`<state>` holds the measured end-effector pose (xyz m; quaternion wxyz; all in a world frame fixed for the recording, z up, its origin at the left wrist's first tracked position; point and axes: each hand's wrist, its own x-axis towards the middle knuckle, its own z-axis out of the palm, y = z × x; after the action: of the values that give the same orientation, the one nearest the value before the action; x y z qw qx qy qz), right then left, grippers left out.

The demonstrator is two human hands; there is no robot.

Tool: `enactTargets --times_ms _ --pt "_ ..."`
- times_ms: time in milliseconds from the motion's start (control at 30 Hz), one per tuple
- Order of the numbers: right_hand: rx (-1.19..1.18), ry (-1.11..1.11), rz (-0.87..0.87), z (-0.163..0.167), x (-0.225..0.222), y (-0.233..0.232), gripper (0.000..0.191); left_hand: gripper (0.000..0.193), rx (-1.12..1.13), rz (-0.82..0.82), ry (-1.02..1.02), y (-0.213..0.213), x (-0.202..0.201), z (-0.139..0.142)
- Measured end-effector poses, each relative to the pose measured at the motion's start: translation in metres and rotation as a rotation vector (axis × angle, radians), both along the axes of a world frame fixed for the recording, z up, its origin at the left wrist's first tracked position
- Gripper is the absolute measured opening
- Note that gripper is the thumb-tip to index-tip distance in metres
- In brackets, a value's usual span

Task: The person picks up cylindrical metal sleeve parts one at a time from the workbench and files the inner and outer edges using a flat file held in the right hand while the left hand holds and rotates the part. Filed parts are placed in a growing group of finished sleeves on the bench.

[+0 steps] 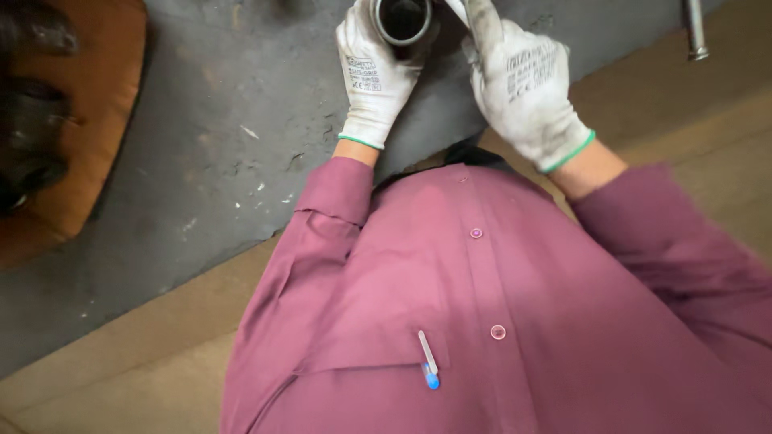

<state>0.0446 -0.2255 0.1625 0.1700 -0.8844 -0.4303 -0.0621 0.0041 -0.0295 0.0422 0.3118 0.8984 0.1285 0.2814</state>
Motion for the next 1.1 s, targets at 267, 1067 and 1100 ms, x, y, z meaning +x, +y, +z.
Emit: enactTargets --times_ms 267,1067,1100 --pt "0.104 0.026 0.023 0.002 0.004 -0.002 0.045 0.076 -0.016 -0.022 0.010 -0.001 -0.004 0.000" --pt "0.704 1.009 -0.613 -0.044 0.072 -0.073 0.031 0.051 -0.237 0.297 -0.042 0.058 -0.089 0.059" --pt "0.692 0.988 -0.623 -0.047 0.075 -0.074 0.031 0.059 -0.150 0.321 -0.017 0.073 -0.096 0.057"
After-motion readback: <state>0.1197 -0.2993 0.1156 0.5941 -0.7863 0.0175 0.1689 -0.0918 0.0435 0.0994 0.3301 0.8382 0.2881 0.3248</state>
